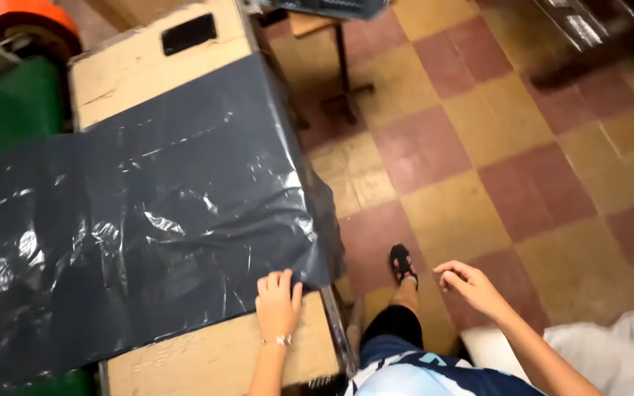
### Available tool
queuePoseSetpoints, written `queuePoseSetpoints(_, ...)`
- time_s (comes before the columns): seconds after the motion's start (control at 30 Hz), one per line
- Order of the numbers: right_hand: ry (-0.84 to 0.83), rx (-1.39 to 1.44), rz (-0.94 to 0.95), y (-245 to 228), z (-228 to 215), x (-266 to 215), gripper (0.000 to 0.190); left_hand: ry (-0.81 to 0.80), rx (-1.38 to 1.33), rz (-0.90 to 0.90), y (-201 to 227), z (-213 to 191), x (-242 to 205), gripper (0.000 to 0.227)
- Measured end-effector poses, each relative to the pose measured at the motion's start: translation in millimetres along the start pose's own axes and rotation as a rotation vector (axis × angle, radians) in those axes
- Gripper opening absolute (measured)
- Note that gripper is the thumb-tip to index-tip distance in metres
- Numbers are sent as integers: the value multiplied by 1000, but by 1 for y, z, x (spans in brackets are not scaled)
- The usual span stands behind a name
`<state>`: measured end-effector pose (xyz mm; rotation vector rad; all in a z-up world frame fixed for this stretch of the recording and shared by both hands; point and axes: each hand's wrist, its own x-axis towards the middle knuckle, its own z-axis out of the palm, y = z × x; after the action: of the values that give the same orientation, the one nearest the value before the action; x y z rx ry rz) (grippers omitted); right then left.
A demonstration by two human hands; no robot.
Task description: Folding plastic bags and placing them into a storage basket as they come off the production line
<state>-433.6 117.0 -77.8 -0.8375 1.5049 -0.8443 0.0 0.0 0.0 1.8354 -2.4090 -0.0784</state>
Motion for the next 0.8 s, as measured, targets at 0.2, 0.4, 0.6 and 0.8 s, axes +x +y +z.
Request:
queuePoseSetpoints(0.2, -165, -121, -3, -59, -18, 163, 27, 170, -107, -311, 37, 33, -22, 41)
queuePoseSetpoints(0.4, -314, -302, -99, -204, 24, 295, 24, 243, -14, -476, 94, 27, -10, 55)
queuePoseSetpoints(0.6, -509, -235, -121, -285, 80, 440, 25, 272, 117, -789, 130, 60, 10, 66)
queuePoseSetpoints(0.8, -457, -401, -125, -337, 152, 601, 61, 634, 636, -939, 162, 100, 51, 74)
